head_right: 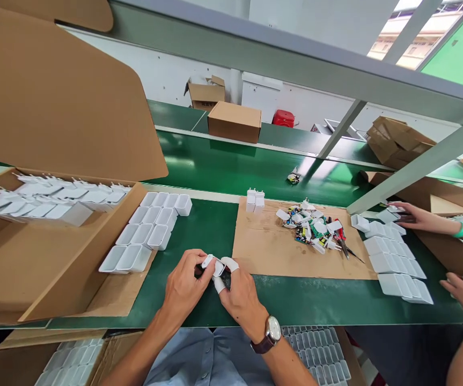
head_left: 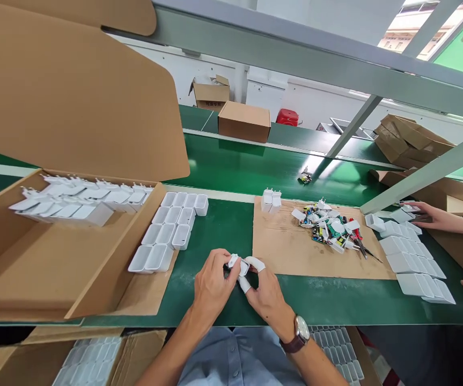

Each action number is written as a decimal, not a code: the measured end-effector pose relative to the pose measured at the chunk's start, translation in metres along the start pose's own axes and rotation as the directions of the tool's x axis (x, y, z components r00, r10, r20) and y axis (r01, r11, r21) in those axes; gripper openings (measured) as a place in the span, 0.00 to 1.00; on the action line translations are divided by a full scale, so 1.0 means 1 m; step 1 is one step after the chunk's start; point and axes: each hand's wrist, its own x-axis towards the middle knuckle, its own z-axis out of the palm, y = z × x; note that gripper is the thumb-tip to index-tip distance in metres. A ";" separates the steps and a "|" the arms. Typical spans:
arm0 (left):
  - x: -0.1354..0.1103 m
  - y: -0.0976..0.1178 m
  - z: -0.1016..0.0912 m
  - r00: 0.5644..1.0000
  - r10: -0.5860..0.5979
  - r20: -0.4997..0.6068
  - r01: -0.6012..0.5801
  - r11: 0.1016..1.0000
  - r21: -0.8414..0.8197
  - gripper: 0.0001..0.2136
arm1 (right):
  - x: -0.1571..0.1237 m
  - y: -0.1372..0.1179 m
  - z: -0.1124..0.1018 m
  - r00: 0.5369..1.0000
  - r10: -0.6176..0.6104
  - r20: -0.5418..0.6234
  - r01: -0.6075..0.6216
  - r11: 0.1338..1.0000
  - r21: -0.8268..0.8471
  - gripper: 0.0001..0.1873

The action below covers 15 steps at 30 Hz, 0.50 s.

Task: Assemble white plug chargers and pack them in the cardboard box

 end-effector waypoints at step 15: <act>0.001 -0.008 0.005 0.973 -0.196 0.122 0.200 0.980 -0.014 0.17 | 0.004 -0.011 0.000 0.996 0.010 0.089 0.003 0.990 -0.143 0.19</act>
